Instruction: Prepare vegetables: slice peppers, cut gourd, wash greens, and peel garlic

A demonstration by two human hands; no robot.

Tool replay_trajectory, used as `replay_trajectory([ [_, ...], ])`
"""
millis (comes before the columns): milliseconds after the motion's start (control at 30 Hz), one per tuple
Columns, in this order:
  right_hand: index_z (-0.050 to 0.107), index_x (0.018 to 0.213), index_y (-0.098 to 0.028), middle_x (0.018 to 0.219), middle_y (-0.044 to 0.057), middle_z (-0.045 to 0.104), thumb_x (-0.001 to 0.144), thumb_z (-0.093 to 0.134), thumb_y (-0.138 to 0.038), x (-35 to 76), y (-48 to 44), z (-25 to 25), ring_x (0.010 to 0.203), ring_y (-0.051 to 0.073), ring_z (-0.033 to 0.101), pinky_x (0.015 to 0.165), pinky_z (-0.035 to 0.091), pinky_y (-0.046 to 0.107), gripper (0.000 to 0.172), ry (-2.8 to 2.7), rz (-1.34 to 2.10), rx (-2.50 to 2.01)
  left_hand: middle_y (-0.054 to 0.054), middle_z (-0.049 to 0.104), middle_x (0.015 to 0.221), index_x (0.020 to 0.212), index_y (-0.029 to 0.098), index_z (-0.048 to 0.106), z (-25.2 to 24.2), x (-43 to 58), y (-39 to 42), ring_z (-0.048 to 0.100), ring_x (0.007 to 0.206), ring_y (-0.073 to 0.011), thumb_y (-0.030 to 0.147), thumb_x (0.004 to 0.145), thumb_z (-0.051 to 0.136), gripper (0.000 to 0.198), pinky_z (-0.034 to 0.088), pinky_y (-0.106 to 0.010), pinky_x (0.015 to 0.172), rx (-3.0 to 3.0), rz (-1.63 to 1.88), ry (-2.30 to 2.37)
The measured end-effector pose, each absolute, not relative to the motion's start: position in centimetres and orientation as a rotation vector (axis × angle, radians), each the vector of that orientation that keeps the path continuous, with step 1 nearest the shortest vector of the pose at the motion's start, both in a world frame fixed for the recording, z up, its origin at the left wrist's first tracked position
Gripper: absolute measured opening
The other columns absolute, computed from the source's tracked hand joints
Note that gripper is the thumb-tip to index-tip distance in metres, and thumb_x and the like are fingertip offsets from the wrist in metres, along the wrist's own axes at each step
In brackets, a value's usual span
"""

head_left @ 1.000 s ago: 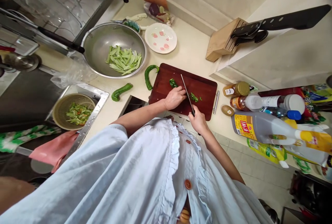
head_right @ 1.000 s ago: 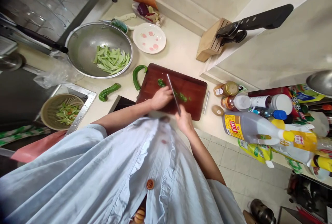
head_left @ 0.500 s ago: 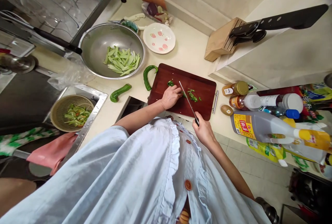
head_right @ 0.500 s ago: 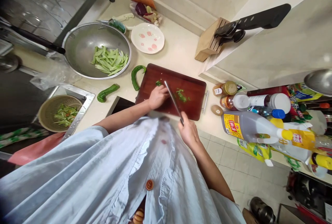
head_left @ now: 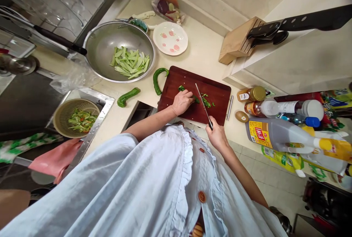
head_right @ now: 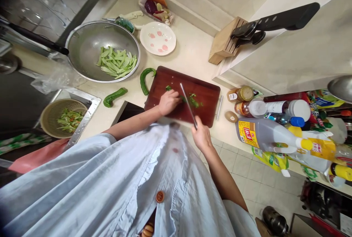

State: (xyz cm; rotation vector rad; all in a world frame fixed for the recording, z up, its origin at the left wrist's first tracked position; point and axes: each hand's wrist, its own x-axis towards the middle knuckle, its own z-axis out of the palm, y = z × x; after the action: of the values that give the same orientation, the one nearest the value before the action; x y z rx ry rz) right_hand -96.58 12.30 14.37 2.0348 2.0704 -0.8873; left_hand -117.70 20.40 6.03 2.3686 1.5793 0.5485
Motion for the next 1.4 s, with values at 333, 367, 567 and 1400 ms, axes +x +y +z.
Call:
replay_trajectory([
  [333,0.05,0.14,-0.016,0.091,0.009,0.073,0.089,0.045,-0.029,-97.5,12.9,13.1,0.079,0.022,0.067,0.077,0.048,0.03,0.053,2.078,-0.955,2.013,-0.008,0.063,0.092,0.083,0.02,0.07,6.6,-117.8,20.2,0.051,0.089,-0.0216,0.03,0.1,0.037,0.038,0.038,-0.034,0.073,2.265,0.566,1.562],
  [367,0.051,0.139,-0.016,0.091,0.009,0.073,0.089,0.044,-0.03,-97.5,13.0,13.2,0.079,0.022,0.067,0.077,0.048,0.03,0.052,2.09,-0.981,2.031,-0.008,0.062,0.091,0.086,0.02,0.07,6.6,-117.9,20.1,0.051,0.089,-0.0212,0.028,0.1,0.036,0.038,0.039,-0.034,0.073,2.289,0.554,1.55],
  [567,0.052,0.138,-0.016,0.081,0.007,0.071,0.088,0.043,-0.031,-96.5,11.3,15.2,0.073,0.022,0.066,0.071,0.047,0.03,0.053,2.053,-0.972,1.967,-0.007,0.063,0.095,0.088,0.021,0.071,6.8,-118.2,19.9,0.052,0.09,-0.0205,0.029,0.099,0.04,0.034,0.04,-0.032,0.07,2.225,0.591,1.567],
  [1400,0.052,0.136,-0.016,0.088,0.011,0.072,0.088,0.046,-0.034,-100.5,15.4,12.0,0.08,0.025,0.067,0.072,0.048,0.031,0.052,2.186,-1.024,1.984,-0.011,0.057,0.121,0.106,0.021,0.069,8.4,-120.1,19.9,0.051,0.107,-0.0258,0.026,0.094,0.049,0.024,0.045,-0.037,0.085,2.164,0.732,1.794],
])
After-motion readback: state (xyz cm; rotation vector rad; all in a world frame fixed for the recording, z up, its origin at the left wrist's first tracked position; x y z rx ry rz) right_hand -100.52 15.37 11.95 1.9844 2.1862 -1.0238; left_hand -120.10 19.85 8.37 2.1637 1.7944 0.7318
